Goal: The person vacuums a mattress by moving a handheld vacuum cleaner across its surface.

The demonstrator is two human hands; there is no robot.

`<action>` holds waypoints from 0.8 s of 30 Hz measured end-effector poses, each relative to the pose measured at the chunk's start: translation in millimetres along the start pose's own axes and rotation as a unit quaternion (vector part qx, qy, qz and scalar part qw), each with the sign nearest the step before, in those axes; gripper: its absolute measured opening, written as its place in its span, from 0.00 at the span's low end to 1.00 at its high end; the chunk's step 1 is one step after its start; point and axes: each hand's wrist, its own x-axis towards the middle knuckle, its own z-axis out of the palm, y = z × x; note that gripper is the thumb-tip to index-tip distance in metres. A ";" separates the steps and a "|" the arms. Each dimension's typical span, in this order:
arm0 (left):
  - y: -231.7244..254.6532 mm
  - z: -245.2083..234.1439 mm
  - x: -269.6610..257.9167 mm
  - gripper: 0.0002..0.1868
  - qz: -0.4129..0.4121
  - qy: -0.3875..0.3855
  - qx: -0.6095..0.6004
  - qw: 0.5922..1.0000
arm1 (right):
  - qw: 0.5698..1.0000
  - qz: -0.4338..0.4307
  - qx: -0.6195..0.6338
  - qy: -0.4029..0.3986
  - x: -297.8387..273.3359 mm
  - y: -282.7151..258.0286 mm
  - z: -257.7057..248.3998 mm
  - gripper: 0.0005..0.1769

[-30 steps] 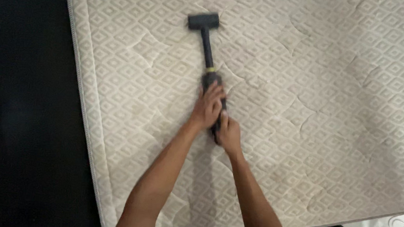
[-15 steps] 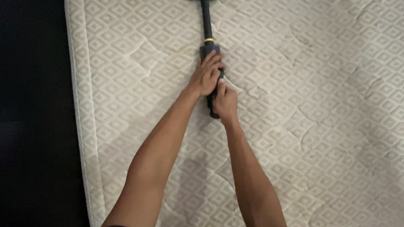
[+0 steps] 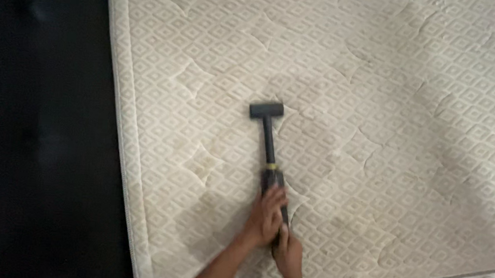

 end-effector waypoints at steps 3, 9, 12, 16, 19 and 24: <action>25.9 14.4 -27.3 0.21 -0.075 -0.064 0.023 0.995 | 1.000 0.016 0.023 0.003 -29.6 25.7 -8.4 0.31; -34.7 25.0 36.5 0.21 -0.030 0.009 -0.002 1.000 | 0.998 -0.039 -0.014 0.039 42.7 -5.2 -4.3 0.31; -87.6 18.2 96.8 0.20 -0.012 0.018 0.047 0.999 | 0.992 -0.117 -0.005 0.046 104.4 -46.0 6.4 0.33; -166.6 3.8 200.1 0.20 0.076 0.059 -0.020 0.995 | 0.987 -0.142 -0.034 0.071 197.2 -110.0 23.8 0.37; -213.2 -17.3 270.5 0.19 0.082 0.039 0.022 0.996 | 0.972 -0.223 -0.011 0.075 258.1 -149.2 34.0 0.39; -226.3 -38.9 318.9 0.19 0.051 0.001 0.086 0.995 | 0.968 -0.224 -0.022 0.111 298.5 -183.6 43.2 0.37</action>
